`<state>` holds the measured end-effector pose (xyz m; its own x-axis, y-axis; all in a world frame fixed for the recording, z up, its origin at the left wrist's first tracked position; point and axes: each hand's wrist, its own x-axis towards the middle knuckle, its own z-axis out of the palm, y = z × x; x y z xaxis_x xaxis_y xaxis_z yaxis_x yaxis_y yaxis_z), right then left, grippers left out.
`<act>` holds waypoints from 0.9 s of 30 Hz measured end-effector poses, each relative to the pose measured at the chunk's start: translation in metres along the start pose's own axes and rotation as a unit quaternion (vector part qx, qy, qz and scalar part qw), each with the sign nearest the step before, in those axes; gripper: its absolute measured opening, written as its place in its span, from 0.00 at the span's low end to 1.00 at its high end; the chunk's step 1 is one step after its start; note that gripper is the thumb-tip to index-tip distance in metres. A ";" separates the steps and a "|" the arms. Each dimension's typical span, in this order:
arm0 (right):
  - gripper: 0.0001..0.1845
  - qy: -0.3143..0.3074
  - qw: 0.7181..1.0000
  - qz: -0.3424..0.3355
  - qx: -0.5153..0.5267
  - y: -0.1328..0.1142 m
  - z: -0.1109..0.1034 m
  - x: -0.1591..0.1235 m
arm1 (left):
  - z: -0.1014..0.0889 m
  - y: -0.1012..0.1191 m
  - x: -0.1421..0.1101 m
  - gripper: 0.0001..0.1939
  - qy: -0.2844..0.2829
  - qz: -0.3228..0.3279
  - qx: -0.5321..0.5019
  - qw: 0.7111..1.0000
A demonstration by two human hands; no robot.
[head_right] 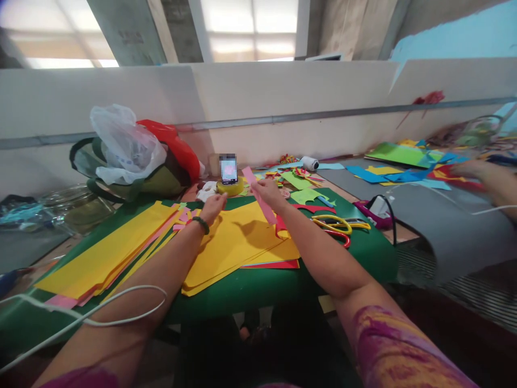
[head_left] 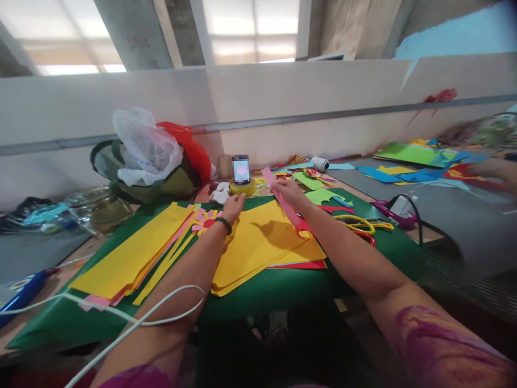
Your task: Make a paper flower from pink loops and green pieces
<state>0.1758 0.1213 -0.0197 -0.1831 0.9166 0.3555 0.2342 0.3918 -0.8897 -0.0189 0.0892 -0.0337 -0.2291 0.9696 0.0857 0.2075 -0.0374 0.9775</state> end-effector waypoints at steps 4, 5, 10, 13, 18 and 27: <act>0.18 -0.005 0.988 -0.029 -0.151 -0.003 0.009 -0.007 | 0.024 -0.016 -0.010 0.18 -0.004 0.008 0.128 0.992; 0.17 -0.008 0.983 -0.033 -0.179 -0.004 0.011 -0.008 | 0.028 -0.017 -0.012 0.17 -0.007 0.008 0.147 0.989; 0.13 -0.035 0.965 -0.021 -0.259 0.002 0.016 -0.008 | 0.019 -0.014 -0.009 0.11 -0.025 -0.011 0.158 0.987; 0.10 -0.048 0.964 -0.007 -0.260 0.008 0.019 -0.008 | 0.002 -0.007 -0.003 0.06 -0.034 -0.026 0.101 0.994; 0.08 -0.033 0.980 -0.012 -0.197 0.008 0.026 -0.014 | -0.010 0.001 -0.001 0.08 -0.036 -0.037 -0.037 0.998; 0.16 -0.069 0.991 0.010 0.117 0.007 0.041 -0.010 | 0.002 0.004 -0.003 0.10 -0.024 -0.023 -0.183 0.983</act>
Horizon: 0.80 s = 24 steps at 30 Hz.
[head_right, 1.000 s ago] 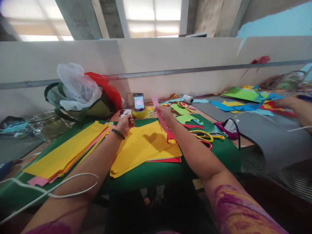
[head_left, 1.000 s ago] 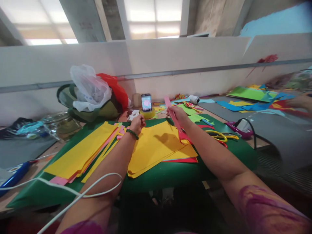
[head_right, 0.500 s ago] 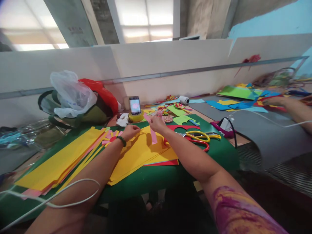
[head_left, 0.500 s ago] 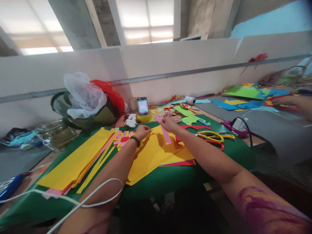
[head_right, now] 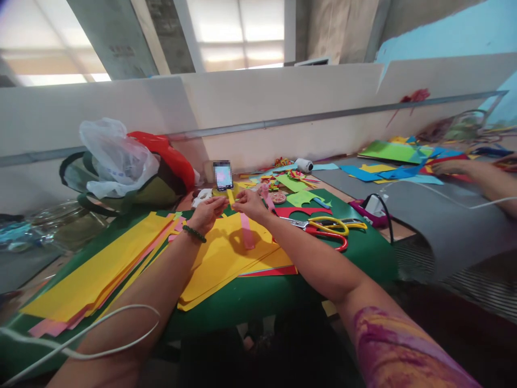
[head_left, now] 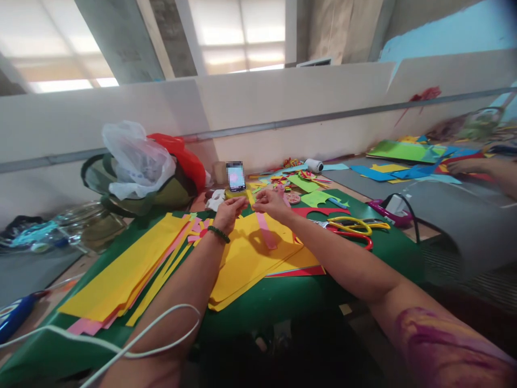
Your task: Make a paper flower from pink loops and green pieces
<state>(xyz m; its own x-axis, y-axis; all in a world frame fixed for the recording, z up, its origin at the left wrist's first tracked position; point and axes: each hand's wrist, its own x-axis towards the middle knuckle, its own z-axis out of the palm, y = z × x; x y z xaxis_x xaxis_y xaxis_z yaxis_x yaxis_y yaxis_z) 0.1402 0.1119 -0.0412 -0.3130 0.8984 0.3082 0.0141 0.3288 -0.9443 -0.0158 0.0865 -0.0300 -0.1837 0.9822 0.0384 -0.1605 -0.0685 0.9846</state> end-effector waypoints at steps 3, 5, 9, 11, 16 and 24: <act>0.17 -0.005 0.999 0.001 0.054 -0.004 -0.009 0.000 | -0.003 0.002 0.000 0.08 0.006 -0.008 -0.005 1.000; 0.18 -0.018 0.997 0.003 0.079 -0.009 -0.012 -0.003 | -0.003 0.002 -0.002 0.07 -0.005 -0.019 -0.006 1.000; 0.17 -0.060 0.992 0.009 0.112 -0.016 -0.009 -0.007 | 0.007 0.002 -0.010 0.05 -0.060 -0.044 -0.015 0.997; 0.16 -0.045 0.991 0.007 0.124 -0.016 -0.008 -0.006 | 0.012 0.004 -0.016 0.07 -0.097 -0.062 -0.017 0.993; 0.13 0.082 0.987 -0.012 0.137 -0.014 -0.024 0.005 | 0.011 0.022 -0.021 0.12 -0.122 -0.058 -0.068 0.988; 0.09 0.258 0.954 -0.115 0.105 -0.027 -0.049 0.005 | -0.024 0.052 -0.009 0.18 -0.031 -0.032 -0.187 0.981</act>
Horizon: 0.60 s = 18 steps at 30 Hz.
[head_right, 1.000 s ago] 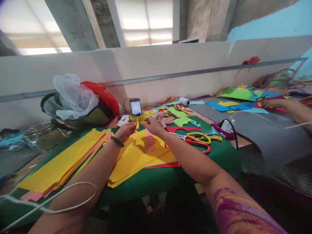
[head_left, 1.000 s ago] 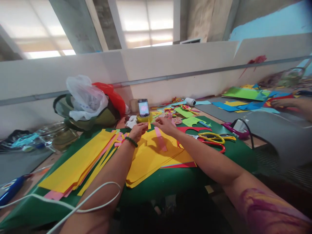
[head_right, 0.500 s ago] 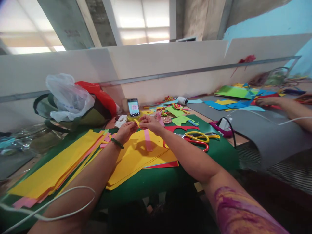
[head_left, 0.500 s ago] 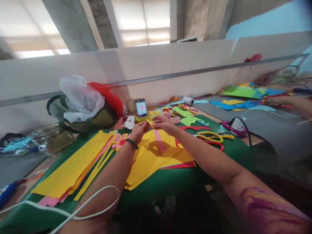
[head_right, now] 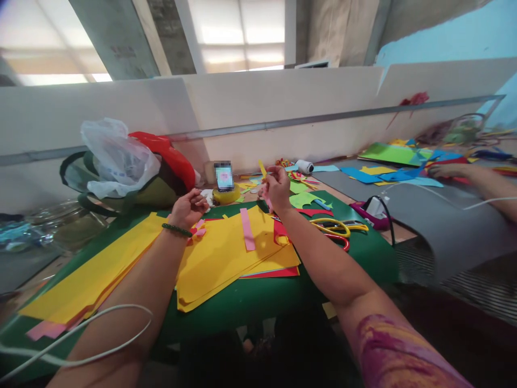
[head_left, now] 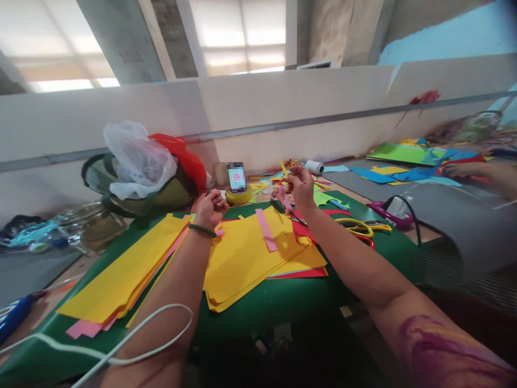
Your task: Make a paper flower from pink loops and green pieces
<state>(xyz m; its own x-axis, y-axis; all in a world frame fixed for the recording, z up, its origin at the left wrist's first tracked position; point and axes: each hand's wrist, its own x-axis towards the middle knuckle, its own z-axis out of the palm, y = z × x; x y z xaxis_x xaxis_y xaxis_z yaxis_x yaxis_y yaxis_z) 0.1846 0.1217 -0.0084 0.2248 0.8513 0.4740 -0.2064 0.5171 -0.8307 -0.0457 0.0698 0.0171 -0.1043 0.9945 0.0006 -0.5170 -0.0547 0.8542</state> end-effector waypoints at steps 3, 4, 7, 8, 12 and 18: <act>0.07 -0.094 0.985 -0.035 -0.142 0.005 0.006 -0.010 | 0.001 0.004 -0.003 0.19 -0.001 -0.022 -0.015 1.000; 0.08 -0.137 0.969 -0.049 -0.200 0.008 0.009 -0.014 | 0.004 0.004 -0.006 0.20 -0.005 -0.031 -0.017 0.999; 0.13 -0.235 0.896 -0.069 -0.370 0.017 0.014 -0.025 | 0.014 0.006 -0.015 0.19 -0.030 -0.055 -0.024 0.998; 0.14 -0.254 0.874 -0.062 -0.409 0.018 0.014 -0.027 | 0.018 0.007 -0.018 0.19 -0.041 -0.058 -0.028 0.997; 0.12 -0.304 0.824 -0.036 -0.477 0.019 0.010 -0.030 | 0.031 0.008 -0.029 0.20 -0.093 -0.046 -0.045 0.994; 0.25 -0.438 0.884 0.046 -0.158 0.008 0.031 -0.049 | 0.039 -0.001 -0.035 0.12 -0.107 -0.018 -0.006 0.994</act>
<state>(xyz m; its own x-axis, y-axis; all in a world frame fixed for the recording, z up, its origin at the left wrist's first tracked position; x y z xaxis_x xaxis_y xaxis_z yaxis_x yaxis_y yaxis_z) 0.1428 0.0867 -0.0291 -0.6313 0.7026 0.3284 0.1229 0.5087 -0.8521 -0.0084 0.0382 0.0368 0.0967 0.9920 0.0807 -0.5274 -0.0177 0.8494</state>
